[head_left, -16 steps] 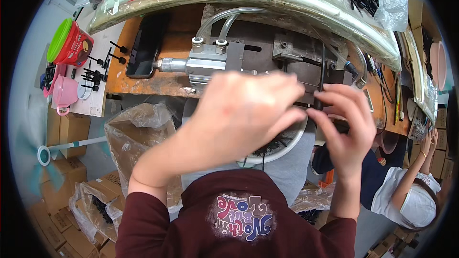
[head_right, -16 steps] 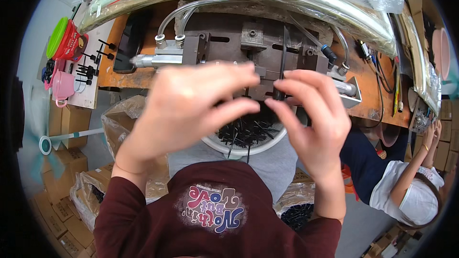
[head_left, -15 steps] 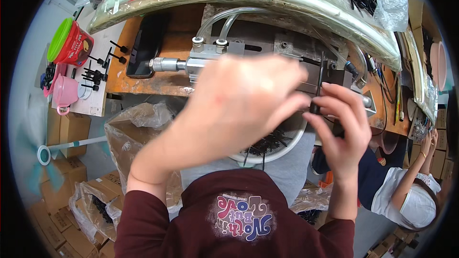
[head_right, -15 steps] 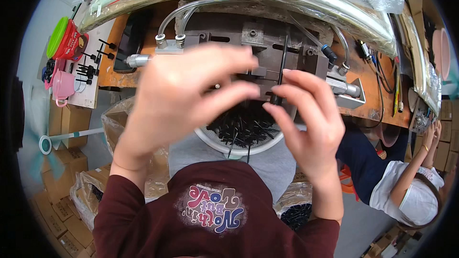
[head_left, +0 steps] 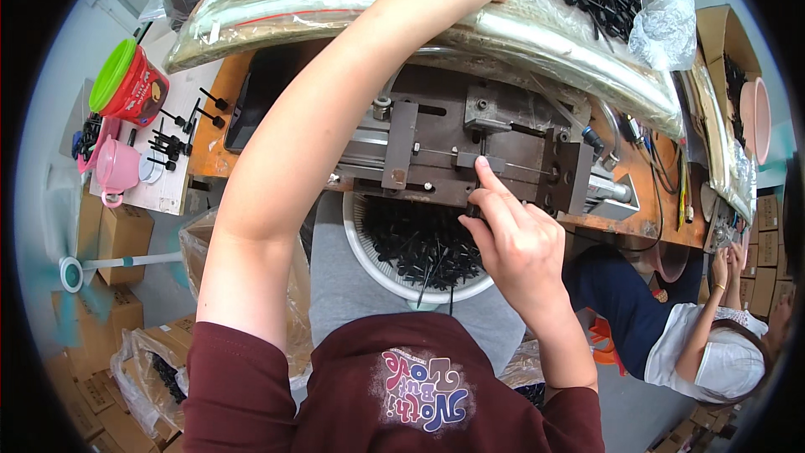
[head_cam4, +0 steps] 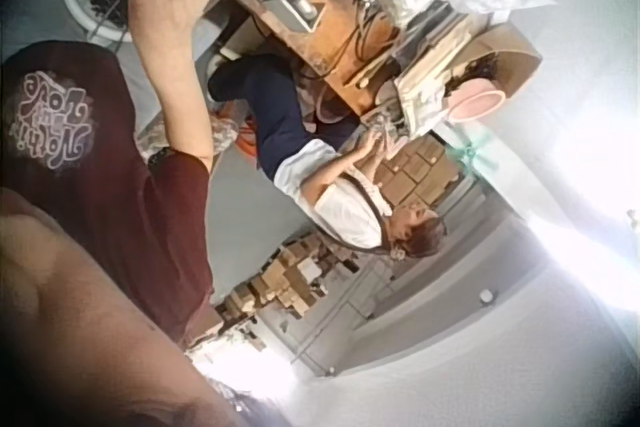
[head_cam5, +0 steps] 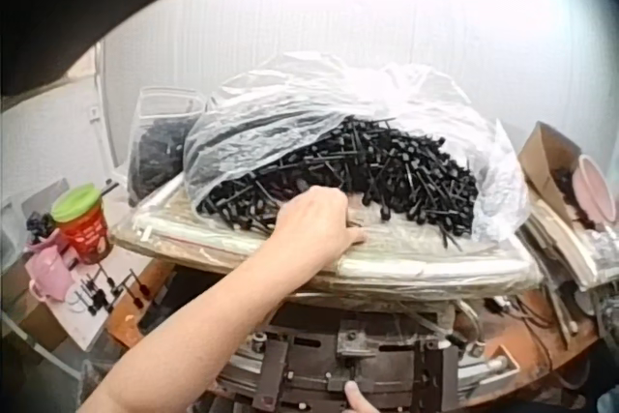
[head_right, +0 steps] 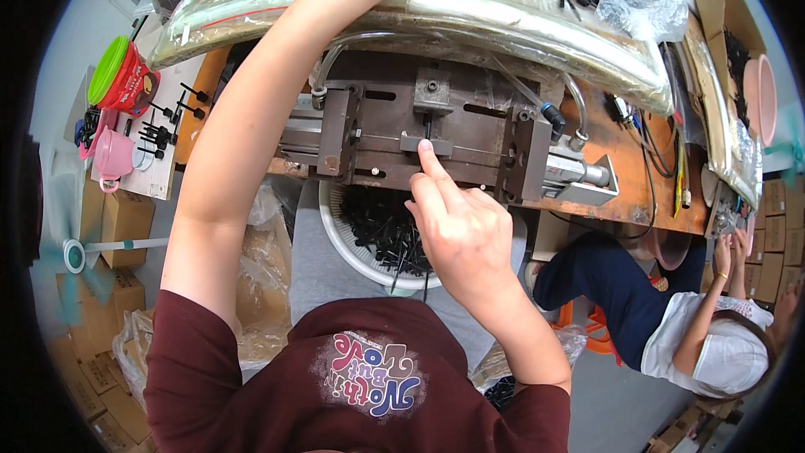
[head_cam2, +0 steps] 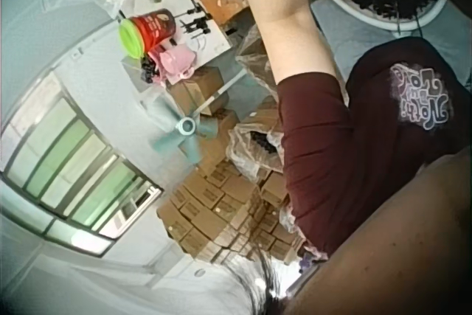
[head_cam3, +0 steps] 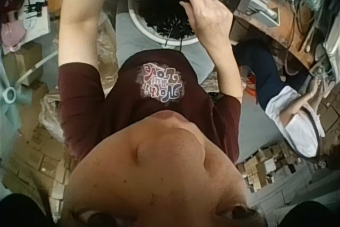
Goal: The recorder is assembling small black components using a pneumatic assembly machine in a workshop environment.
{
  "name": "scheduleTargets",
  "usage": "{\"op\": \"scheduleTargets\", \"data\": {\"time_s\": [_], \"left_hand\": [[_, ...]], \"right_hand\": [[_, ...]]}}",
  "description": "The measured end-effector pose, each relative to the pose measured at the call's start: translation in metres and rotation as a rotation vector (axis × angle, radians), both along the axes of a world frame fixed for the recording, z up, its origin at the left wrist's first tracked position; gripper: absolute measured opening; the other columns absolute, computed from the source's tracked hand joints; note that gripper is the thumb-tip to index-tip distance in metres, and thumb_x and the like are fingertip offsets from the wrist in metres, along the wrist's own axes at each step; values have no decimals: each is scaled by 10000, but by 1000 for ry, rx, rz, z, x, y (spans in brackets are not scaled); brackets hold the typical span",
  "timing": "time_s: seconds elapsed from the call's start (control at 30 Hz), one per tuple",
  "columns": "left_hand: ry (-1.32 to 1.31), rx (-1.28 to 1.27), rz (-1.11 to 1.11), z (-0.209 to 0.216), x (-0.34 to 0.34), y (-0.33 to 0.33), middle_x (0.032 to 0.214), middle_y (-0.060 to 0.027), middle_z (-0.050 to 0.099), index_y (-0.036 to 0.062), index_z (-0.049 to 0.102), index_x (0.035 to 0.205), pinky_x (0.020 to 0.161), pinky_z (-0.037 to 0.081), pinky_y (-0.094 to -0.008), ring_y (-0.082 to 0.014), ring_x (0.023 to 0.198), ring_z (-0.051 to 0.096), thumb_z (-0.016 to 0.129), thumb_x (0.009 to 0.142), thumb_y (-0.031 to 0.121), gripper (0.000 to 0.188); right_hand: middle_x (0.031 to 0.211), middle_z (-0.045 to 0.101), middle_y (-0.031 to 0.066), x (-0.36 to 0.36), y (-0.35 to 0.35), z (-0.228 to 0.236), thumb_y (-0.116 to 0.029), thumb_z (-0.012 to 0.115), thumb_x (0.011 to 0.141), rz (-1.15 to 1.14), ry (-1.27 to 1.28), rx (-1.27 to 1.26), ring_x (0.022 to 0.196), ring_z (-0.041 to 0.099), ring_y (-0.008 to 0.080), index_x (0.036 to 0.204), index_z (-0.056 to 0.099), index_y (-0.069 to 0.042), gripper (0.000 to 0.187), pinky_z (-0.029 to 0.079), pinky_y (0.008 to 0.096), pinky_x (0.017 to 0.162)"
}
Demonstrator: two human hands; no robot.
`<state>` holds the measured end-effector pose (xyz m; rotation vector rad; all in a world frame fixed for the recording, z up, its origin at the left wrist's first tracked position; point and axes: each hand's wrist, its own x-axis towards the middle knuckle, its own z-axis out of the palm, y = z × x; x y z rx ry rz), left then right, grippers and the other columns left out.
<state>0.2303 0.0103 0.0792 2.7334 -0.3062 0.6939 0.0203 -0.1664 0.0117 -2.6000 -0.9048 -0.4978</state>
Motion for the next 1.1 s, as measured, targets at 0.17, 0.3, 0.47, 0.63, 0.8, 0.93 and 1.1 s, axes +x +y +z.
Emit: {"op": "scheduleTargets", "data": {"time_s": [0.17,0.3,0.47,0.63,0.8,0.93,1.1], "left_hand": [[-29,-253,-216,9,-52,0,908,-206,681,-36,715,848,837,533,-451,-373,923,667,734,784,217,262],[-229,-366,-432,-11,-108,17,972,-86,660,38,725,1016,759,544,-307,-198,863,673,775,795,116,239],[-160,-531,-431,-31,-177,44,1152,-114,624,52,739,1072,897,544,-353,-254,1055,654,751,756,-24,325],[-63,-534,-412,-48,-226,46,1303,-162,565,20,708,1082,876,591,-355,-270,1074,665,742,789,-27,299],[-37,-616,-428,-55,-250,40,1280,-163,619,41,740,1052,861,582,-357,-288,1054,663,777,746,0,311],[-34,-588,-451,-61,-267,42,1260,-191,618,67,760,1057,840,602,-350,-288,1042,657,787,698,-36,374],[52,-655,-446,-74,-277,44,1286,-177,598,61,760,1056,827,604,-344,-264,1017,670,786,712,-31,357]], "right_hand": [[1214,695,156,-3,-1,-4,-135,789,738,-22,-24,-53,554,617,178,868,611,-47,238,514,290,572],[1103,719,133,4,-2,24,-148,803,743,67,95,14,705,656,224,912,624,-33,272,536,340,663],[875,670,90,44,15,78,-115,757,818,41,-41,225,817,636,288,951,656,-44,182,506,383,725],[825,693,108,149,65,88,-224,647,905,97,-316,246,891,638,313,875,692,-39,193,514,414,793],[1195,631,180,226,150,79,-476,540,965,-113,-291,-152,1196,567,331,1228,642,-79,487,475,480,985],[1340,530,186,224,205,95,-591,619,867,-149,-63,-144,1273,491,377,1338,599,-124,664,446,547,1014],[1398,444,171,231,222,88,-510,672,777,-148,80,-38,1291,425,413,1303,630,-98,669,434,607,980]]}}
